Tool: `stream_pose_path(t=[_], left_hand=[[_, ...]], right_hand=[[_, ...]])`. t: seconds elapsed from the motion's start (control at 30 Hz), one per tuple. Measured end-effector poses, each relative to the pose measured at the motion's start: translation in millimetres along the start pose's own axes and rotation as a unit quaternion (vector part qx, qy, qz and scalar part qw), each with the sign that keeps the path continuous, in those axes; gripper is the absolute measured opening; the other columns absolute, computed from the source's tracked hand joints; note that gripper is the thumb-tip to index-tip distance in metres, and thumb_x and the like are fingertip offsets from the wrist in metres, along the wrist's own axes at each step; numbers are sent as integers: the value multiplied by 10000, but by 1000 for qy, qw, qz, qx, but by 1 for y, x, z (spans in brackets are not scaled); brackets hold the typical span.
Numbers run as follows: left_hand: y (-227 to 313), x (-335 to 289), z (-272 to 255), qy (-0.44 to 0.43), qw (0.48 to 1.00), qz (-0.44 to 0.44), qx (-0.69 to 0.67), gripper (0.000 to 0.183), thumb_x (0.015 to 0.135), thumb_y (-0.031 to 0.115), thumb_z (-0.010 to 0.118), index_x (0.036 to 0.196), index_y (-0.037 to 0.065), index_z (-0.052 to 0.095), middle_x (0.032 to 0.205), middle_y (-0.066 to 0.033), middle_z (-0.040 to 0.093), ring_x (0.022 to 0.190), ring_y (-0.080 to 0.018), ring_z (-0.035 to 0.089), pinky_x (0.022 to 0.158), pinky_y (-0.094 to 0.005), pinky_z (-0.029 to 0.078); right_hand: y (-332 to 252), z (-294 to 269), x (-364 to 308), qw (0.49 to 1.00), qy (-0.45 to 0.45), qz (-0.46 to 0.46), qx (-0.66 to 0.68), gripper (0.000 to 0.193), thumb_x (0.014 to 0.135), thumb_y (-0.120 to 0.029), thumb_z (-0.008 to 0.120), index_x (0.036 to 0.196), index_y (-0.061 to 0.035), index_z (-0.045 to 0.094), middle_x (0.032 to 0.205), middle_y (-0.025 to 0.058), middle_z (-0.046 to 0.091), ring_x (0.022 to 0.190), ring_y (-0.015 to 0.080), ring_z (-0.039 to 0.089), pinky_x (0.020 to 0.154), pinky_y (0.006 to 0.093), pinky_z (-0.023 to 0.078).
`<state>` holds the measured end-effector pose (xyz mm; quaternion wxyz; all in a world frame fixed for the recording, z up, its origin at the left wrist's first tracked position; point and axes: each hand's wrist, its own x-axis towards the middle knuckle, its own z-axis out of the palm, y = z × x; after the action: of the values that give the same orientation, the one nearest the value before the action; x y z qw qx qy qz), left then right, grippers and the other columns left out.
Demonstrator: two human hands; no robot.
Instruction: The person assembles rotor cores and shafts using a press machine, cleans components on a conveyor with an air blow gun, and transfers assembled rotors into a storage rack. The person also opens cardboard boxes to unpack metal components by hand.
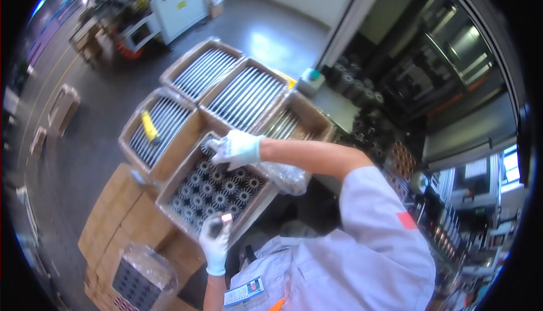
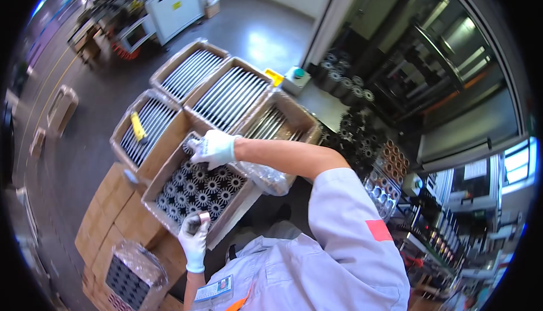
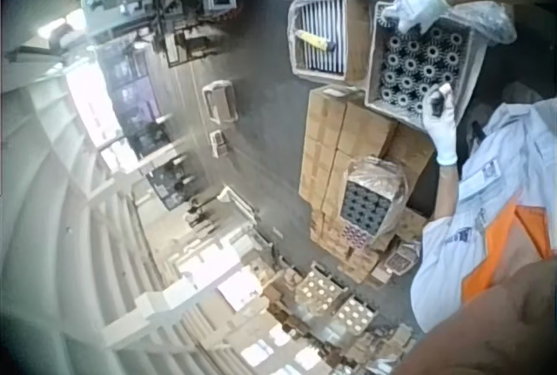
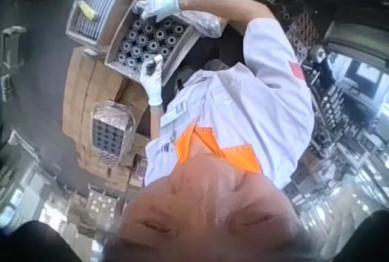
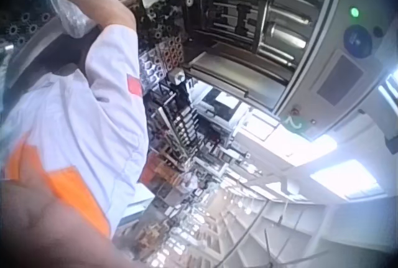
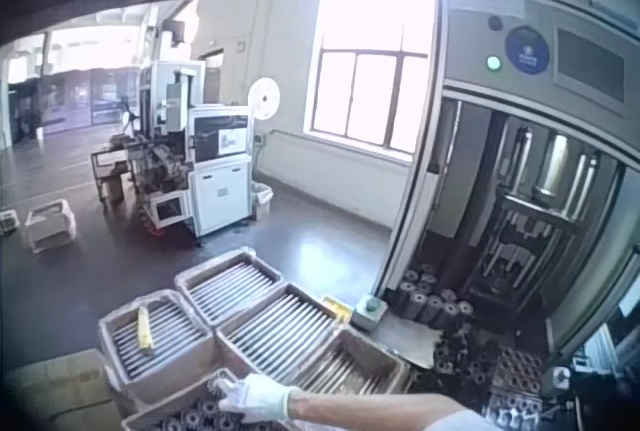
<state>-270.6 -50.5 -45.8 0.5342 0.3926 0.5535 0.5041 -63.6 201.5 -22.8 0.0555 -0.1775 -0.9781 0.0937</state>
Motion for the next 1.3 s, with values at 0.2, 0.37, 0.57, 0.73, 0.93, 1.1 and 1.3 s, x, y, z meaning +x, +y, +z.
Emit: stream_pose_path(t=[0.2,0.37,0.57,0.73,0.93,1.1,1.3], left_hand=[[4,8,10,-22,999,-4,33,189,869,-36,743,1039,-10,665,1085,-68,690,1002,-131,649,917,-262,499],[7,6,13,9,998,-16,65,167,875,-30,742,1027,1,678,1039,-48,700,942,-109,651,885,-247,500],[12,10,15,-3,997,-16,73,184,865,-37,754,1023,-1,668,1028,-42,701,929,-96,647,869,-245,503],[8,12,15,2,997,-32,65,194,869,-36,750,1040,-2,667,1054,-49,696,949,-101,648,883,-243,501],[8,4,18,36,990,58,127,191,853,-13,769,1007,10,659,1064,-79,692,973,-150,658,893,-269,508],[32,8,14,-3,920,208,332,220,784,24,813,927,25,646,1098,-148,688,1001,-299,684,857,-367,546],[24,1,3,58,933,177,307,217,763,-20,804,900,7,637,1125,-159,684,1039,-261,669,906,-353,521]], right_hand=[[-13,-14,4,998,-12,61,16,369,765,-332,776,1093,-191,685,935,75,676,847,262,689,681,404,555],[-39,-12,-16,960,141,161,182,316,698,-323,762,969,-180,685,940,109,664,852,308,677,683,450,521],[-53,-89,-105,887,352,252,159,320,731,-298,820,961,-139,665,1216,148,530,911,256,660,718,346,581],[-7,-101,-211,848,305,433,-2,354,721,-339,837,981,-141,700,1179,191,539,944,329,655,829,397,568],[58,-88,-276,780,216,584,-52,437,711,-339,805,1074,-120,699,1198,246,528,960,403,670,878,443,556],[97,-77,-315,784,205,581,-72,475,687,-255,838,1096,-75,678,1199,204,573,1059,393,638,900,442,532],[83,-76,-249,782,248,506,-265,386,782,-148,738,1163,-155,670,1244,143,603,1047,330,656,836,441,549]])
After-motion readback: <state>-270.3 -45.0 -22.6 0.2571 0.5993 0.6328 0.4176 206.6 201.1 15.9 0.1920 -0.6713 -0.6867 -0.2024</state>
